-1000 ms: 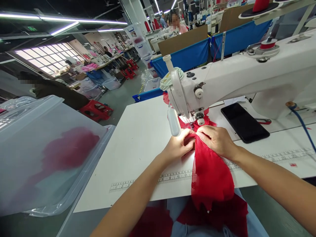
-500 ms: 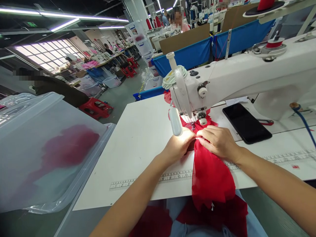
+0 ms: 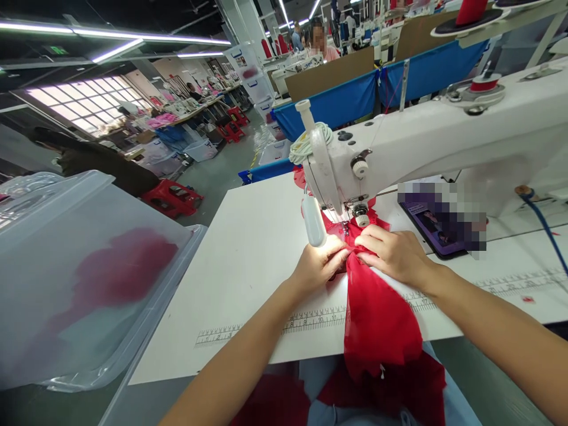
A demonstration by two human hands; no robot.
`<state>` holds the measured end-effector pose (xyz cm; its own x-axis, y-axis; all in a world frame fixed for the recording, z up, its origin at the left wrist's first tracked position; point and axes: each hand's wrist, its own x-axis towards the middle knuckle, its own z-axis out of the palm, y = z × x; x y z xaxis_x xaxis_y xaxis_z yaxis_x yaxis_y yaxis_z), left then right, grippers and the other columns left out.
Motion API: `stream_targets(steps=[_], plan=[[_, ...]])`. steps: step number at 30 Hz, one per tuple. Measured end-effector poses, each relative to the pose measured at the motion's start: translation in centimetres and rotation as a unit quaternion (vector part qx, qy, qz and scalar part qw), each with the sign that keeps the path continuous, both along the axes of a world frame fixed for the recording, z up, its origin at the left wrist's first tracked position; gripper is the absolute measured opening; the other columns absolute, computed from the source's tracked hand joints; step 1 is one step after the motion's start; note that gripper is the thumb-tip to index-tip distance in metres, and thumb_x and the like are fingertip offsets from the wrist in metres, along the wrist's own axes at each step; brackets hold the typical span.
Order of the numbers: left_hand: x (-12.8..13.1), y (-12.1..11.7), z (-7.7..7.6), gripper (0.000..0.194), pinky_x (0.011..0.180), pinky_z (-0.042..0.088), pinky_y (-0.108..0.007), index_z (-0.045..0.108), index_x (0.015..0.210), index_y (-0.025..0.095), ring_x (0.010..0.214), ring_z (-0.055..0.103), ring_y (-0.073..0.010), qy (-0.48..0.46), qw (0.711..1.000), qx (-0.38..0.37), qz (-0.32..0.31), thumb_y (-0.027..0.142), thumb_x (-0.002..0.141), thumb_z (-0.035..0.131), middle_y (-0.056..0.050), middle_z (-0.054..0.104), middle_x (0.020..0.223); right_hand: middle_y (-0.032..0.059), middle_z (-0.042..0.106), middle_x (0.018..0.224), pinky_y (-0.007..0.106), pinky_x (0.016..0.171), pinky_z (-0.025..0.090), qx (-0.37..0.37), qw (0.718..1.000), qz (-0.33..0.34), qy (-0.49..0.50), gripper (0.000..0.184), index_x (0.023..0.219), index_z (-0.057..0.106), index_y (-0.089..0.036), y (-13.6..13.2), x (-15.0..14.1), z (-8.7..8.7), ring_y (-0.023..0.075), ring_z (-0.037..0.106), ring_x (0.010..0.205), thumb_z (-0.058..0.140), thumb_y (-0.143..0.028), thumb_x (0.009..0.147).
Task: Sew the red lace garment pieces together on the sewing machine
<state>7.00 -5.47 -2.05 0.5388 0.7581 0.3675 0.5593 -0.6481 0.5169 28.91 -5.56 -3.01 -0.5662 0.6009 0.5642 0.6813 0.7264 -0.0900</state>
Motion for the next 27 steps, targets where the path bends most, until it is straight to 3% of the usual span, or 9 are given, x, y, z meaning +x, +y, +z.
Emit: stream_targets(steps=[3,7,11,13,17,23,27], plan=[[-0.2,0.0,-0.1,0.030,0.063,0.043,-0.027,0.060,0.073,0.019,0.067,0.052,-0.0152,-0.023,1.000,-0.009,-0.002,0.024,0.100,0.047,-0.001,0.057,0.070,0.0021,0.073,0.097,0.026,0.051,0.035,-0.016,1.000,-0.020,0.001,0.012,0.093,0.063,-0.021,-0.1,0.2,0.2,0.0137,0.065,0.070,0.053,-0.023,0.097],[-0.2,0.1,-0.7,0.032,0.063,0.044,-0.028,0.062,0.075,0.021,0.064,0.052,-0.0155,-0.065,0.997,-0.030,0.027,0.027,0.101,0.046,0.000,0.055,0.066,0.0002,0.071,0.089,0.026,0.056,0.040,-0.091,0.993,-0.061,0.049,0.005,0.086,0.060,-0.022,-0.3,-0.1,0.7,0.0128,0.061,0.064,0.059,-0.018,0.089],[-0.2,0.3,-1.2,0.029,0.065,0.046,-0.029,0.067,0.084,0.020,0.066,0.054,-0.0162,-0.089,0.995,-0.033,0.027,0.030,0.101,0.045,-0.001,0.057,0.069,0.0005,0.072,0.098,0.026,0.064,0.043,-0.166,0.978,-0.094,0.086,0.016,0.093,0.062,-0.023,-0.2,-0.4,0.7,0.0156,0.066,0.077,0.059,-0.011,0.083],[-0.2,0.3,-1.2,0.030,0.066,0.047,-0.029,0.068,0.088,0.020,0.069,0.054,-0.0168,-0.075,0.997,-0.022,0.020,0.032,0.102,0.044,-0.003,0.058,0.072,0.0010,0.071,0.096,0.026,0.067,0.045,-0.161,0.977,-0.085,0.114,0.023,0.090,0.063,-0.023,-0.2,-0.4,0.5,0.0153,0.066,0.080,0.052,-0.004,0.081],[-0.2,0.2,-1.1,0.029,0.067,0.046,-0.029,0.068,0.090,0.020,0.069,0.053,-0.0170,-0.047,0.999,-0.007,0.006,0.031,0.102,0.043,-0.002,0.058,0.070,0.0028,0.070,0.092,0.024,0.062,0.042,-0.082,0.986,-0.038,0.142,0.029,0.078,0.060,-0.021,-0.4,-0.3,0.4,0.0133,0.064,0.079,0.042,0.001,0.082],[-0.4,0.1,-0.9,0.033,0.064,0.044,-0.026,0.064,0.083,0.020,0.066,0.052,-0.0153,-0.014,1.000,0.022,0.002,0.030,0.103,0.040,-0.001,0.056,0.068,0.0040,0.070,0.099,0.026,0.063,0.041,-0.122,0.992,-0.009,0.036,0.015,0.099,0.064,-0.020,-0.5,-0.3,0.4,0.0152,0.063,0.080,0.058,-0.013,0.088],[-0.4,0.1,-1.0,0.033,0.060,0.041,-0.025,0.064,0.083,0.020,0.064,0.051,-0.0147,0.030,0.997,0.073,-0.013,0.025,0.103,0.039,-0.001,0.057,0.069,0.0032,0.068,0.093,0.027,0.064,0.038,-0.113,0.994,-0.004,0.000,0.008,0.093,0.066,-0.020,-0.2,0.0,0.4,0.0150,0.060,0.078,0.058,-0.018,0.093]])
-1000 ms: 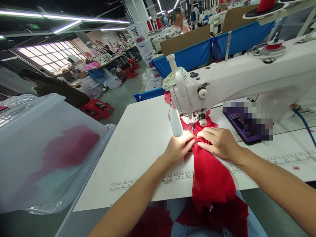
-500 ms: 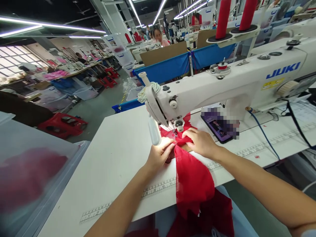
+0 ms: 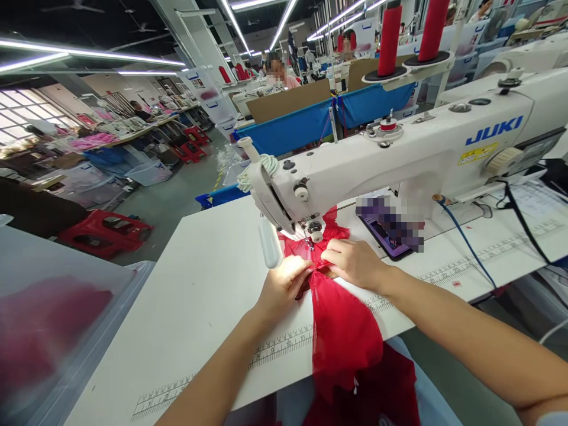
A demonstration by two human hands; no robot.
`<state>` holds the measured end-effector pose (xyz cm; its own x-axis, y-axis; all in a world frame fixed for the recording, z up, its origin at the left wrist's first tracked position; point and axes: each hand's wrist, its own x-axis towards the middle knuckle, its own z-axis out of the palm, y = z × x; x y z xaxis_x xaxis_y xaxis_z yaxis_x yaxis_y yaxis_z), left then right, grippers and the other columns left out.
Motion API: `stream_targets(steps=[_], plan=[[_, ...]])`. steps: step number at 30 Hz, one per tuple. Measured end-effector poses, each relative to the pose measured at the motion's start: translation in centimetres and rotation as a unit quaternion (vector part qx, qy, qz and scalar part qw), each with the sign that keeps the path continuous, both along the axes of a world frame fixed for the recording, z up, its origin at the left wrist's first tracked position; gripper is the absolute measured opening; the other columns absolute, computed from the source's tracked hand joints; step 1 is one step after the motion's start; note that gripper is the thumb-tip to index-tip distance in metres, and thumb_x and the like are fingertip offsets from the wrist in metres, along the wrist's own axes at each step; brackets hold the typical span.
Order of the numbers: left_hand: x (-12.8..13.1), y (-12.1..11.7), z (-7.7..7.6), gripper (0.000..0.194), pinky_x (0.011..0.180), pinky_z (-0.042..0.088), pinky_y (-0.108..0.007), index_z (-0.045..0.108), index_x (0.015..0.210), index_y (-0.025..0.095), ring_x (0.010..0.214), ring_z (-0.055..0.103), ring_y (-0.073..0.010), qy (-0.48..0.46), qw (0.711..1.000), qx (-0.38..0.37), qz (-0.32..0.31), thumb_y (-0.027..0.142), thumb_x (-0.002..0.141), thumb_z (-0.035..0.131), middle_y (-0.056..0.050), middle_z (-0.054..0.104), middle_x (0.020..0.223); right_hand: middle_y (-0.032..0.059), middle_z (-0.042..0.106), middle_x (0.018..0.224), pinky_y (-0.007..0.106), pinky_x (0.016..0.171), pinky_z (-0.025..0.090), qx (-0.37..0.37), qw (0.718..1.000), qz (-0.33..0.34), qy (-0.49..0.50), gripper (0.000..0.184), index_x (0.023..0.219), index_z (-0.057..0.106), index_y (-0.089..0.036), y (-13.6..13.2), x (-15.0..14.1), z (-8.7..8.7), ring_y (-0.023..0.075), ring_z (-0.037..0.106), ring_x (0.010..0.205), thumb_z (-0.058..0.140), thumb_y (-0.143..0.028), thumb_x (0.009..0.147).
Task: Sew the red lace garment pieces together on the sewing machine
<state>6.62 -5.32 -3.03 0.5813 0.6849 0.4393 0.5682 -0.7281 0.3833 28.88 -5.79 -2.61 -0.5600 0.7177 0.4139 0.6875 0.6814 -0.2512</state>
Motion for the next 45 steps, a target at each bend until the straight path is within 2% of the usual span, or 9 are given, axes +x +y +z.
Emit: stream_targets(steps=[4,7,15,22,26,30,33,39,45], plan=[[0.1,-0.1,-0.3,0.031,0.057,0.039,-0.024,0.066,0.083,0.019,0.064,0.052,-0.0145,0.037,0.996,0.078,-0.004,0.016,0.100,0.040,-0.002,0.059,0.071,0.0035,0.065,0.092,0.027,0.062,0.034,0.001,0.999,0.011,-0.046,0.010,0.093,0.065,-0.019,0.0,0.1,0.2,0.0161,0.056,0.080,0.061,-0.011,0.087],[0.3,-0.5,-0.5,0.032,0.055,0.037,-0.024,0.067,0.082,0.020,0.063,0.051,-0.0140,0.062,0.993,0.097,0.009,0.012,0.098,0.041,-0.001,0.059,0.071,0.0044,0.064,0.094,0.028,0.062,0.033,0.006,0.997,0.012,-0.075,0.015,0.089,0.063,-0.019,-0.1,0.1,0.3,0.0168,0.054,0.082,0.059,-0.005,0.084],[0.7,-1.5,0.6,0.029,0.060,0.046,-0.024,0.065,0.085,0.019,0.067,0.059,-0.0141,0.076,0.996,0.035,0.020,0.019,0.102,0.042,-0.002,0.064,0.081,0.0021,0.063,0.086,0.031,0.054,0.023,0.067,0.996,0.003,-0.066,0.021,0.078,0.058,-0.018,-0.1,0.2,-0.5,0.0135,0.045,0.064,0.048,0.000,0.082],[0.7,-2.1,0.9,0.029,0.063,0.054,-0.025,0.065,0.089,0.020,0.072,0.065,-0.0144,0.096,0.995,0.021,0.017,0.018,0.102,0.040,-0.003,0.068,0.094,0.0028,0.058,0.078,0.030,0.059,0.028,0.085,0.994,0.009,-0.068,0.024,0.075,0.055,-0.019,0.0,0.0,-0.5,0.0163,0.044,0.071,0.045,0.002,0.082],[0.5,-2.9,2.0,0.026,0.071,0.059,-0.030,0.066,0.096,0.020,0.087,0.067,-0.0191,0.137,0.990,-0.010,-0.017,0.024,0.103,0.042,-0.008,0.066,0.106,0.0031,0.058,0.078,0.030,0.058,0.027,0.085,0.994,0.015,-0.063,0.023,0.075,0.055,-0.019,0.0,0.1,-0.3,0.0169,0.042,0.069,0.046,0.002,0.080],[0.3,-3.3,3.3,0.036,0.078,0.061,-0.035,0.069,0.096,0.021,0.094,0.065,-0.0214,0.165,0.984,-0.042,-0.047,0.032,0.106,0.036,-0.009,0.066,0.110,0.0029,0.056,0.075,0.030,0.058,0.027,0.091,0.994,0.012,-0.063,0.026,0.074,0.054,-0.019,0.0,0.1,-0.3,0.0173,0.041,0.069,0.043,0.003,0.082],[0.2,-3.3,3.6,0.044,0.078,0.061,-0.036,0.071,0.098,0.021,0.095,0.065,-0.0215,0.181,0.981,-0.050,-0.048,0.035,0.107,0.030,-0.009,0.066,0.110,0.0032,0.056,0.075,0.030,0.059,0.026,0.095,0.993,0.017,-0.061,0.026,0.073,0.054,-0.019,0.0,0.0,-0.3,0.0174,0.042,0.070,0.044,0.002,0.082],[-0.2,-3.4,3.6,0.050,0.078,0.059,-0.041,0.070,0.114,0.018,0.095,0.065,-0.0250,0.199,0.979,-0.042,-0.026,0.043,0.106,0.028,-0.017,0.057,0.137,0.0028,0.054,0.071,0.031,0.058,0.026,0.111,0.992,0.035,-0.045,0.027,0.070,0.051,-0.020,0.2,0.1,-0.1,0.0178,0.042,0.069,0.044,0.003,0.082],[-0.3,-3.2,4.3,0.064,0.074,0.052,-0.039,0.072,0.102,0.015,0.081,0.055,-0.0239,0.212,0.976,-0.034,-0.027,0.051,0.105,0.019,-0.019,0.062,0.116,0.0017,0.051,0.068,0.031,0.057,0.026,0.141,0.988,0.042,-0.045,0.030,0.067,0.049,-0.021,0.3,0.0,-0.1,0.0174,0.041,0.066,0.042,0.004,0.080]])
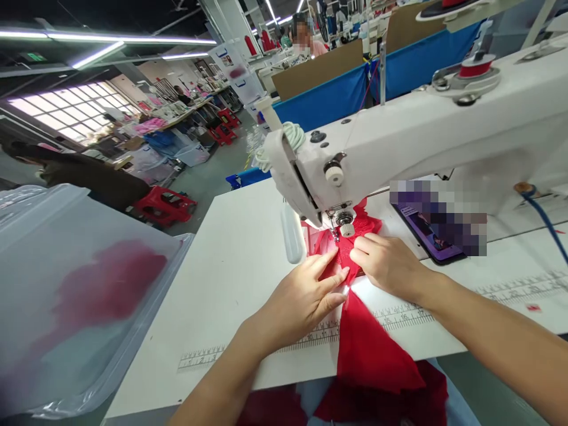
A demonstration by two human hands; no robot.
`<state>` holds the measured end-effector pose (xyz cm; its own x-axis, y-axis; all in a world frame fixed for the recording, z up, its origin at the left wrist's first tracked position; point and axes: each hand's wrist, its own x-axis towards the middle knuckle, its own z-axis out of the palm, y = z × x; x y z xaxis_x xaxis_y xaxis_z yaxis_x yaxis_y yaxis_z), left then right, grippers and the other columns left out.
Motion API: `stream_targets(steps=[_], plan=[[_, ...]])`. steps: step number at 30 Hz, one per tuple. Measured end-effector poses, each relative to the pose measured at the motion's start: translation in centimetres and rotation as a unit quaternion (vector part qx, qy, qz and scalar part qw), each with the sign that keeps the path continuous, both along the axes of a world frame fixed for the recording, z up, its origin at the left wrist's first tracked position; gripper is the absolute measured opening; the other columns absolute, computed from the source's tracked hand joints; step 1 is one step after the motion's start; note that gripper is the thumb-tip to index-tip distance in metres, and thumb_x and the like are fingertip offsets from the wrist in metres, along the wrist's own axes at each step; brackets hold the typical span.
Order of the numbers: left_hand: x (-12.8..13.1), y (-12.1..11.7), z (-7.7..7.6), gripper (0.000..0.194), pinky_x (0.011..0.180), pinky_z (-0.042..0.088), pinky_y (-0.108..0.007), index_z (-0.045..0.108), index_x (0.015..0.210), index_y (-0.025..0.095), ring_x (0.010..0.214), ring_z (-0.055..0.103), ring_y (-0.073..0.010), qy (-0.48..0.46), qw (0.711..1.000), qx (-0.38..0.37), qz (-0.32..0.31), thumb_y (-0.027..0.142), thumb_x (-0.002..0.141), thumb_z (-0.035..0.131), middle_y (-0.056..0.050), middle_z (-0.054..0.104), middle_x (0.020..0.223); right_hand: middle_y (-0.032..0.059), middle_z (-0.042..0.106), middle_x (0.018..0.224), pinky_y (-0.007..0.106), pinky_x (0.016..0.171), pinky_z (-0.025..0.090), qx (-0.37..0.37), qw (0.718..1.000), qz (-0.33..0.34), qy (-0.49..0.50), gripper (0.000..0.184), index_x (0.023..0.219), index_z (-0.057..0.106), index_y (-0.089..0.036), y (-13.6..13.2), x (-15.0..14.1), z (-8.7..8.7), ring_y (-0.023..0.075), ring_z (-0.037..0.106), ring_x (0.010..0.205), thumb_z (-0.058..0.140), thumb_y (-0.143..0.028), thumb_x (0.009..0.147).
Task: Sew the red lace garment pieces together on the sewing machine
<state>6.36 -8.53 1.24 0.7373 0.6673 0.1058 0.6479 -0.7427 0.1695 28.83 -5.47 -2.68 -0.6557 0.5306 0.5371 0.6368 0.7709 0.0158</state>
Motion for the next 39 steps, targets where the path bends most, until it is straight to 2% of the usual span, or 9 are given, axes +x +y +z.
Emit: stream_targets(steps=[7,12,17,23,31,39], plan=[[-0.04,0.13,0.03,0.062,0.071,0.047,-0.037,0.072,0.113,0.017,0.077,0.049,-0.0231,-0.008,1.000,0.021,-0.009,0.051,0.105,0.021,-0.016,0.064,0.103,0.0020,0.053,0.069,0.032,0.056,0.027,0.006,1.000,-0.009,-0.006,0.029,0.067,0.049,-0.022,0.14,-0.05,-0.21,0.0178,0.042,0.066,0.043,0.003,0.080],[0.17,-0.04,-0.24,0.060,0.075,0.048,-0.038,0.073,0.114,0.016,0.084,0.054,-0.0243,-0.014,0.999,0.049,-0.009,0.054,0.104,0.027,-0.019,0.064,0.109,0.0020,0.053,0.068,0.031,0.055,0.027,0.009,1.000,-0.016,-0.005,0.029,0.067,0.050,-0.021,0.18,-0.03,-0.18,0.0174,0.043,0.066,0.044,0.003,0.081],[0.29,-0.23,-0.16,0.073,0.073,0.047,-0.038,0.072,0.114,0.015,0.086,0.054,-0.0255,-0.009,0.999,0.043,-0.006,0.054,0.104,0.012,-0.017,0.066,0.102,0.0014,0.051,0.066,0.031,0.053,0.026,0.023,0.999,-0.022,0.011,0.030,0.065,0.049,-0.021,0.10,-0.04,-0.09,0.0173,0.040,0.064,0.043,0.004,0.080],[0.42,-0.37,-0.27,0.085,0.074,0.047,-0.039,0.070,0.119,0.015,0.086,0.053,-0.0256,-0.023,0.999,0.035,-0.002,0.056,0.101,-0.002,-0.019,0.066,0.111,0.0014,0.050,0.065,0.030,0.054,0.026,0.019,1.000,-0.020,-0.001,0.030,0.065,0.049,-0.021,0.04,0.04,0.34,0.0172,0.040,0.064,0.043,0.004,0.079],[0.27,-0.18,-0.50,0.083,0.075,0.046,-0.040,0.071,0.118,0.015,0.085,0.051,-0.0253,-0.022,0.999,0.025,0.006,0.053,0.102,0.000,-0.018,0.066,0.110,0.0012,0.051,0.065,0.030,0.055,0.028,0.035,0.999,-0.026,-0.004,0.030,0.064,0.050,-0.021,0.21,0.03,0.25,0.0172,0.042,0.064,0.044,0.004,0.079],[0.41,0.10,-0.72,0.077,0.076,0.047,-0.040,0.071,0.118,0.016,0.092,0.054,-0.0267,-0.021,0.999,0.047,0.012,0.053,0.104,0.005,-0.016,0.067,0.107,0.0008,0.049,0.064,0.030,0.055,0.027,0.032,0.999,-0.030,-0.005,0.029,0.064,0.048,-0.021,0.39,0.06,0.09,0.0166,0.041,0.063,0.044,0.004,0.079]])
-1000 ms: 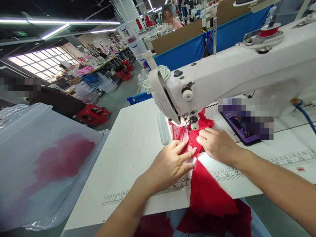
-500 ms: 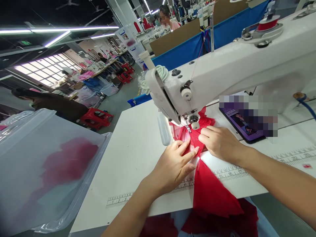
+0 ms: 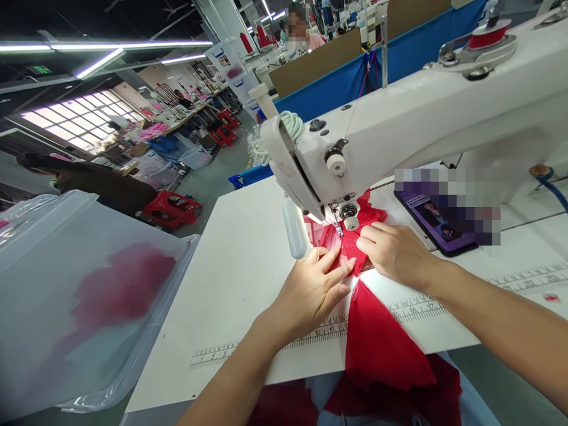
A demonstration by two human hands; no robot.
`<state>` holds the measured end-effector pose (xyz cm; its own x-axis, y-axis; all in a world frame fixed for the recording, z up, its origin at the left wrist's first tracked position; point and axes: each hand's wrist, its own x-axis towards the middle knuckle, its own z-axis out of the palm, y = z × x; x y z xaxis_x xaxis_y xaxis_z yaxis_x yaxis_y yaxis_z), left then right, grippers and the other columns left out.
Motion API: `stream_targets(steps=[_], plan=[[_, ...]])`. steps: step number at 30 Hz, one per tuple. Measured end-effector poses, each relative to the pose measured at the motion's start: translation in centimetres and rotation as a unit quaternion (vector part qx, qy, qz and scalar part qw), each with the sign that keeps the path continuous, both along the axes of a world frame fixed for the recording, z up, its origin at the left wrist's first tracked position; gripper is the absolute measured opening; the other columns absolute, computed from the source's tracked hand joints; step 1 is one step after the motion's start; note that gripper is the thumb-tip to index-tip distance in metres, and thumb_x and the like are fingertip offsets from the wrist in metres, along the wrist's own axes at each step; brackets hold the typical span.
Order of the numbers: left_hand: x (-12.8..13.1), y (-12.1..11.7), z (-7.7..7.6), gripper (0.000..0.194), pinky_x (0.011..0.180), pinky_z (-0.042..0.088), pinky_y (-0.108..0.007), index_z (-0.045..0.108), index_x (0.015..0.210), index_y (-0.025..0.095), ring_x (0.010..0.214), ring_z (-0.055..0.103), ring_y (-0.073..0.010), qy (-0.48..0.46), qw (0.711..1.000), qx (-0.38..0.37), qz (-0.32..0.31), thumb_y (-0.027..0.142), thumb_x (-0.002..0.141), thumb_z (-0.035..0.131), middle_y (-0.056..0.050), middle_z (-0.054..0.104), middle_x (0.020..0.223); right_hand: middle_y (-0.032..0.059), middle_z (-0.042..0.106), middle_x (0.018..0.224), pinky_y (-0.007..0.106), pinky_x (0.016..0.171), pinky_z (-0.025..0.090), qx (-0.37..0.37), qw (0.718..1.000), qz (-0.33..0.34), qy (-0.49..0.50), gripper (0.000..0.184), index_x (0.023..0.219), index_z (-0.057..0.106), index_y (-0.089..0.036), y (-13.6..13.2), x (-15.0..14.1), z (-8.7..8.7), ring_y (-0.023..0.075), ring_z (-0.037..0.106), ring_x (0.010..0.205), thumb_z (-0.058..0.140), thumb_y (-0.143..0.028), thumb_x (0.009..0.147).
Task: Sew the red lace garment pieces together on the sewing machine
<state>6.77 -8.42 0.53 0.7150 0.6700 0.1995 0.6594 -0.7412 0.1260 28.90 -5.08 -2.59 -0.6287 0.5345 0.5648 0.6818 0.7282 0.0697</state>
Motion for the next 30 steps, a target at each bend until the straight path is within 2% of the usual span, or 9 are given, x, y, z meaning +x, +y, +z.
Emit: stream_targets(steps=[6,12,17,22,30], plan=[[0.1,0.2,-0.5,0.074,0.082,0.048,-0.042,0.070,0.120,0.015,0.098,0.056,-0.0279,0.008,1.000,0.025,0.012,0.056,0.104,0.010,-0.018,0.067,0.119,0.0007,0.049,0.065,0.030,0.056,0.028,-0.027,1.000,-0.007,0.005,0.027,0.064,0.046,-0.021,0.2,0.0,-0.1,0.0164,0.039,0.063,0.053,-0.006,0.085],[-0.1,0.2,-1.4,0.061,0.084,0.050,-0.043,0.065,0.131,0.015,0.106,0.056,-0.0301,0.032,0.997,0.066,0.027,0.054,0.104,0.027,-0.019,0.066,0.124,0.0029,0.053,0.069,0.031,0.057,0.029,-0.044,0.999,-0.014,0.005,0.026,0.066,0.049,-0.021,0.5,-0.1,-0.3,0.0179,0.045,0.068,0.052,-0.009,0.089],[0.0,0.1,-1.8,0.061,0.087,0.051,-0.042,0.064,0.132,0.016,0.106,0.059,-0.0288,0.047,0.993,0.098,0.046,0.060,0.101,0.036,-0.018,0.064,0.129,0.0045,0.056,0.073,0.030,0.059,0.031,-0.057,0.998,-0.018,0.007,0.024,0.069,0.052,-0.020,0.6,0.1,-0.5,0.0187,0.044,0.070,0.050,-0.010,0.090],[0.2,-0.1,-2.0,0.060,0.090,0.050,-0.043,0.063,0.134,0.017,0.102,0.061,-0.0280,0.054,0.989,0.124,0.054,0.061,0.099,0.043,-0.016,0.069,0.119,0.0044,0.055,0.074,0.029,0.059,0.032,-0.054,0.998,-0.036,0.017,0.027,0.068,0.053,-0.020,0.7,-0.1,-0.4,0.0185,0.043,0.070,0.046,-0.003,0.088],[0.1,-0.2,-1.8,0.058,0.092,0.050,-0.047,0.062,0.136,0.017,0.104,0.062,-0.0298,0.055,0.990,0.121,0.049,0.059,0.098,0.047,-0.017,0.069,0.119,0.0039,0.053,0.072,0.029,0.060,0.033,-0.055,0.997,-0.046,0.018,0.028,0.068,0.053,-0.020,0.5,-0.2,-0.3,0.0178,0.042,0.068,0.043,-0.001,0.086]])
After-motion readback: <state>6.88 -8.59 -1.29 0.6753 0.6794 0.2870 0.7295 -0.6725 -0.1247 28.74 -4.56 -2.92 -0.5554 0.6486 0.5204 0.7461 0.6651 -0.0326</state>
